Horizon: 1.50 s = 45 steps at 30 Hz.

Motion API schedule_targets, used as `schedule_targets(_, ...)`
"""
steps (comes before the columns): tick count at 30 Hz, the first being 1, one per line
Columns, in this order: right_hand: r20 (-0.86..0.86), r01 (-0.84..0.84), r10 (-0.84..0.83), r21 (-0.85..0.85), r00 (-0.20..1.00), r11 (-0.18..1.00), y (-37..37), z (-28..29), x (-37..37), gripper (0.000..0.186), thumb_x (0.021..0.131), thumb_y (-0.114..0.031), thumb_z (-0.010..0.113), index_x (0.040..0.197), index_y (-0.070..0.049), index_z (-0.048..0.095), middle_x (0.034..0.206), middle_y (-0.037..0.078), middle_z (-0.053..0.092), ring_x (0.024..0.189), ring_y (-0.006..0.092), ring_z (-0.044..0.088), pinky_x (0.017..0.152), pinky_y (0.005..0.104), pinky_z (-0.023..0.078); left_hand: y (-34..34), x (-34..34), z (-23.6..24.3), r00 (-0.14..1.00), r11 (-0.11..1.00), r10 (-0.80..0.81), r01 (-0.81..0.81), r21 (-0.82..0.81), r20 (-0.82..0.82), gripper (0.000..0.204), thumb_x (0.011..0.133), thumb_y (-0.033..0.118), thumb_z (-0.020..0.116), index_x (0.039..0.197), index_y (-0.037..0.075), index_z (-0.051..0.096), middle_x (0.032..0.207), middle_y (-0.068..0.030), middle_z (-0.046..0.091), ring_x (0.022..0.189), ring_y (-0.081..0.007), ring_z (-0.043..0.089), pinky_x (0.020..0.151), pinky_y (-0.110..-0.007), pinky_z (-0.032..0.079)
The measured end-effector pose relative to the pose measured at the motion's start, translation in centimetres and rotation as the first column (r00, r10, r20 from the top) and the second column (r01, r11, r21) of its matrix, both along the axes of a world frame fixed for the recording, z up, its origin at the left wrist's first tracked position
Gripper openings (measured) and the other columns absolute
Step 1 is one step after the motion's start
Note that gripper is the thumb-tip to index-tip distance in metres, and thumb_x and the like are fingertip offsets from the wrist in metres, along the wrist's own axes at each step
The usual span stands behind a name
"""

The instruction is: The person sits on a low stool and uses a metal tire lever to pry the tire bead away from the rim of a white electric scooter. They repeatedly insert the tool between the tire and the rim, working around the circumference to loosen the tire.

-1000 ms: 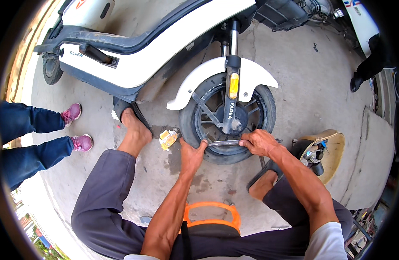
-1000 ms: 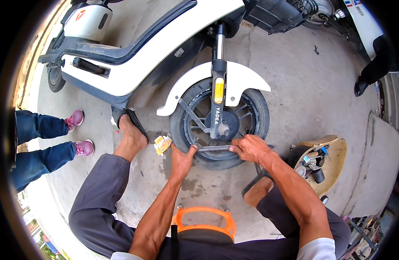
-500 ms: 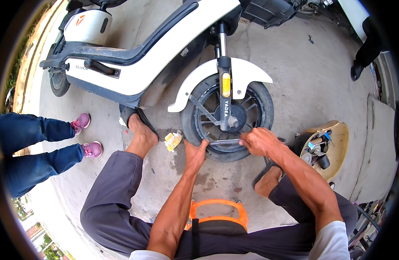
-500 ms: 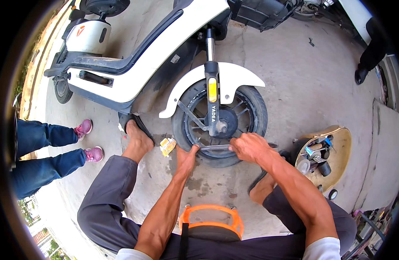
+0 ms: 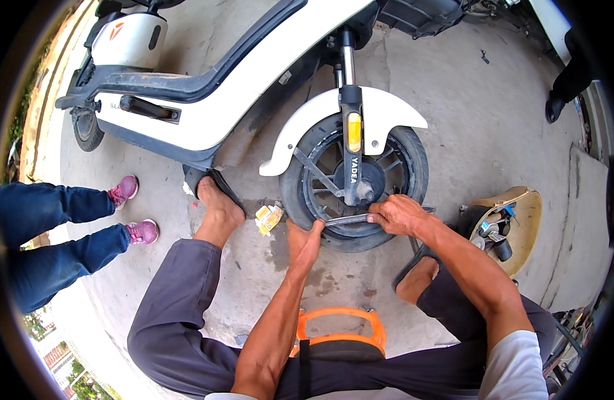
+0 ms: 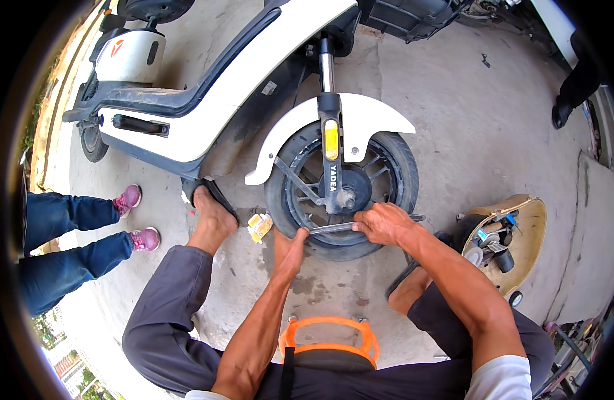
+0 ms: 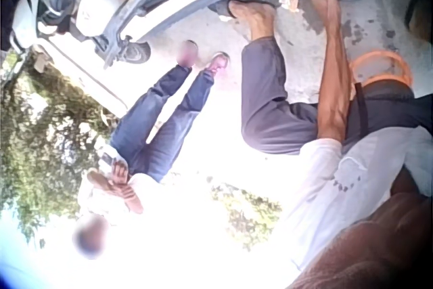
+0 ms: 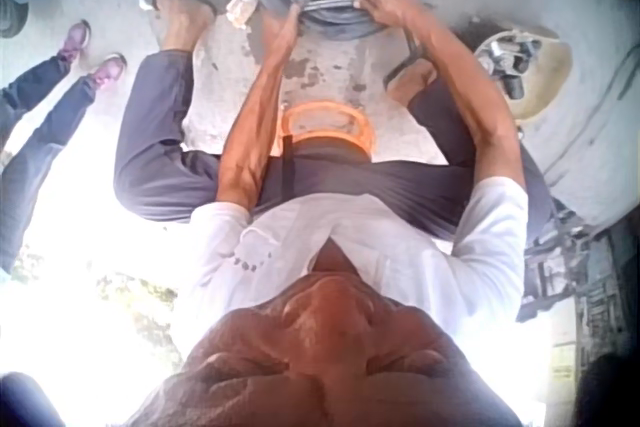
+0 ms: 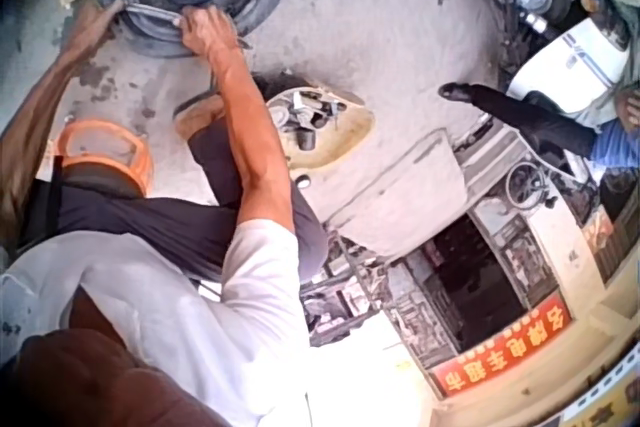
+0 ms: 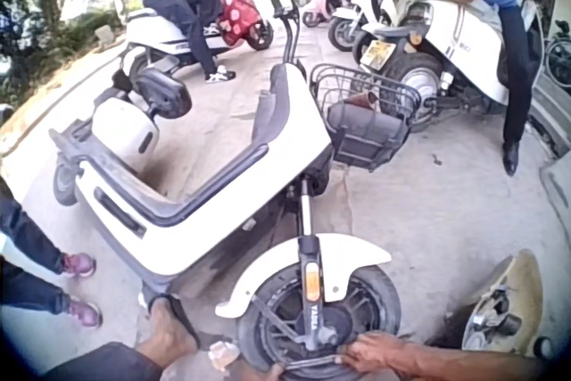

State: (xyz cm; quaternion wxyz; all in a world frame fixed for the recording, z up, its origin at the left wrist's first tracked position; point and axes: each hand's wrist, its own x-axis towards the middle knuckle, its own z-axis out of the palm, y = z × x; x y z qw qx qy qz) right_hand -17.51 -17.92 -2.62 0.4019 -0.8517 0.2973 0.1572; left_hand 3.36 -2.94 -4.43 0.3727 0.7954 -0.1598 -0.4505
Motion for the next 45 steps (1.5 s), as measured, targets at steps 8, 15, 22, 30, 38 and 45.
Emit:
schedule_targets(8, -0.138, -0.187, 0.177, -0.065, 0.974, 0.980, 2.5, 7.0, 3.5, 0.018, 0.091, -0.011, 0.056, 0.089, 0.000, 0.071, 0.081, 0.021, 0.071, 0.085, 0.0405, 0.070, 0.078, 0.0471, 0.056, 0.8, 2.6, -1.4, 0.864, 0.991, 0.130, -0.098, 0.091, -0.487, 0.082, 0.093, 0.050, 0.062, 0.152, 0.005, 0.027, 0.148, -0.0207, 0.042, 0.131, -0.0360, 0.049, 0.104, -0.054, 0.045)
schedule_targets(15, -0.157, 0.380, -0.349, 0.267, 0.924, 0.886, 9.5, 8.3, 5.1, 0.032, 0.089, -0.010, 0.052, 0.116, -0.001, 0.067, 0.100, 0.030, 0.069, 0.090, 0.0424, 0.069, 0.079, 0.0468, 0.054, 1.3, 3.2, -2.4, 0.811, 0.995, 0.100, -0.091, 0.044, -0.576, 0.069, 0.100, 0.047, 0.054, 0.152, 0.009, 0.030, 0.147, -0.0152, 0.046, 0.130, -0.0329, 0.051, 0.107, -0.055, 0.042)
schedule_targets(22, -0.383, 0.818, -0.865, 0.573, 0.324, 0.052, 20.7, 5.6, 11.1, 0.053, 0.099, -0.015, 0.051, 0.150, -0.015, 0.038, 0.070, 0.000, 0.047, 0.051, 0.0111, 0.042, 0.043, 0.0309, 0.037, 1.6, 3.0, -5.7, 0.766, 0.995, 0.094, -0.084, 0.046, -0.635, 0.068, 0.096, 0.044, 0.062, 0.148, 0.010, 0.036, 0.140, -0.0140, 0.052, 0.120, -0.0341, 0.057, 0.098, -0.054, 0.049)
schedule_targets(30, -0.548, 0.759, -0.832, 0.576, 0.083, -0.303, 23.1, 7.6, 7.9, 0.054, 0.098, -0.010, 0.052, 0.150, -0.015, 0.036, 0.071, -0.002, 0.043, 0.053, 0.0077, 0.037, 0.044, 0.0248, 0.031, 3.9, 1.2, -6.5, 0.656, 0.975, 0.196, -0.209, 0.074, -0.729, 0.081, 0.090, 0.038, 0.072, 0.153, 0.012, 0.027, 0.147, -0.0160, 0.045, 0.132, -0.0381, 0.047, 0.104, -0.057, 0.043)
schedule_targets(38, -0.451, 0.781, -0.847, 0.405, -0.283, -0.476, 26.3, 4.4, -3.6, 0.033, 0.101, -0.009, 0.045, 0.134, -0.006, 0.042, 0.074, 0.002, 0.048, 0.054, 0.0106, 0.043, 0.045, 0.0268, 0.037, 2.9, -1.7, -1.4, 0.950, 0.979, 0.107, -0.049, -0.197, 0.294, 0.070, 0.085, 0.017, 0.075, 0.144, 0.005, 0.038, 0.135, -0.0209, 0.044, 0.124, -0.0368, 0.046, 0.109, -0.049, 0.034)
schedule_targets(45, -0.341, 0.992, -0.932, 0.070, 0.125, 0.107, 29.4, -5.2, -3.0, 0.028, 0.099, -0.016, 0.057, 0.118, 0.003, 0.062, 0.106, 0.019, 0.068, 0.092, 0.0278, 0.066, 0.079, 0.0315, 0.054, 0.4, -0.1, -0.6, 0.376, 0.554, -0.464, 0.830, -0.069, 0.802, 0.035, 0.083, 0.012, 0.068, 0.118, 0.005, 0.066, 0.118, -0.0097, 0.063, 0.117, -0.0281, 0.053, 0.101, -0.046, 0.036)
